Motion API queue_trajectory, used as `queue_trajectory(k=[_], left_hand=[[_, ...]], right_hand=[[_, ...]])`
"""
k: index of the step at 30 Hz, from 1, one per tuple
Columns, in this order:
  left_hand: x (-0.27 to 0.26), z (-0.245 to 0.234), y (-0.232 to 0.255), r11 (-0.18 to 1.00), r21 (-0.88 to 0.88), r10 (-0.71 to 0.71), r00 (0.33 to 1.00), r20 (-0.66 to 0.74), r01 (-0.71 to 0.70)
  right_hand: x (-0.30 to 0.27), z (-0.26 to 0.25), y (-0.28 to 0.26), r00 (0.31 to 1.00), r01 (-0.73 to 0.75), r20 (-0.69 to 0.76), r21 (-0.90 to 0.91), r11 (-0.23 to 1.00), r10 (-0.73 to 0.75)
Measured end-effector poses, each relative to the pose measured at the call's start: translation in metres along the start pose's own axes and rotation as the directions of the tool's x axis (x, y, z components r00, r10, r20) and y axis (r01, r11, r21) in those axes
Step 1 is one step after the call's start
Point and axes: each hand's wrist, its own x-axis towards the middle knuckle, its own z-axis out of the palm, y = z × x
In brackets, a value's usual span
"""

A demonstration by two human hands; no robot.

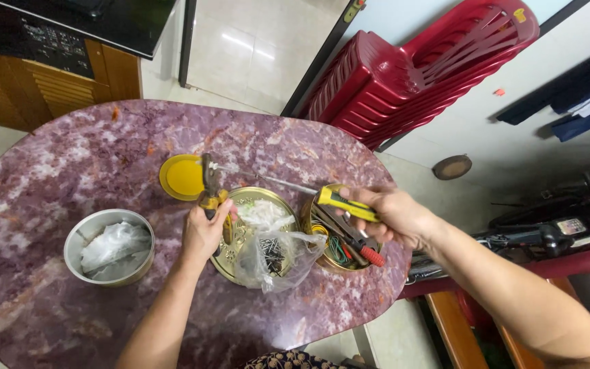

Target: The person opens a plastic bag of metal rods, selects one, and uses pliers and a screwdriver to scrape and clean the rod repeatedly. The person switches between a red-handled and a yellow-handled screwdriver while holding the rod with pliers.

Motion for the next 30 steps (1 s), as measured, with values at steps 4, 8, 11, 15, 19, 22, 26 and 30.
queue_trajectory(k=[4,8,11,15,19,22,26,30], left_hand=[[-0.012,-0.002,0.019,0.998,-0.001,-0.062,0.977,0.206,0.064],[-0.012,0.004,0.023,0.895,-0.212,-0.291,0.873,0.392,0.393],[-0.014,0.023,0.009,0.889,-0.284,-0.274,0.914,0.298,0.359],[-0.005,0.033,-0.013,0.961,-0.218,-0.151,0.984,0.098,0.17],[0.004,0.03,-0.014,0.99,-0.125,-0.075,0.997,-0.026,0.071],[0.007,0.023,-0.017,0.997,-0.082,-0.017,0.999,-0.047,0.013],[0.002,0.019,0.005,0.986,0.067,-0.156,0.983,0.1,0.15],[-0.012,0.006,0.02,0.983,-0.084,-0.126,0.934,0.333,0.163]], right_hand=[[0.004,-0.02,0.001,0.644,0.34,0.237,-0.94,-0.006,-0.727],[0.027,-0.042,0.016,0.33,0.064,0.77,-0.596,-0.8,-0.547],[0.013,-0.015,0.012,0.402,0.366,0.51,-0.851,-0.377,-0.76],[0.009,0.005,0.001,0.725,0.588,-0.072,-0.452,0.67,-0.685],[0.005,0.011,0.0,0.933,0.255,-0.278,0.054,0.966,-0.23],[0.002,0.004,0.002,0.967,0.115,-0.226,-0.019,0.993,-0.117],[0.005,-0.015,0.007,0.655,0.527,0.208,-0.815,0.242,-0.726],[-0.007,-0.006,-0.008,0.3,0.299,0.756,-0.654,-0.695,-0.582]])
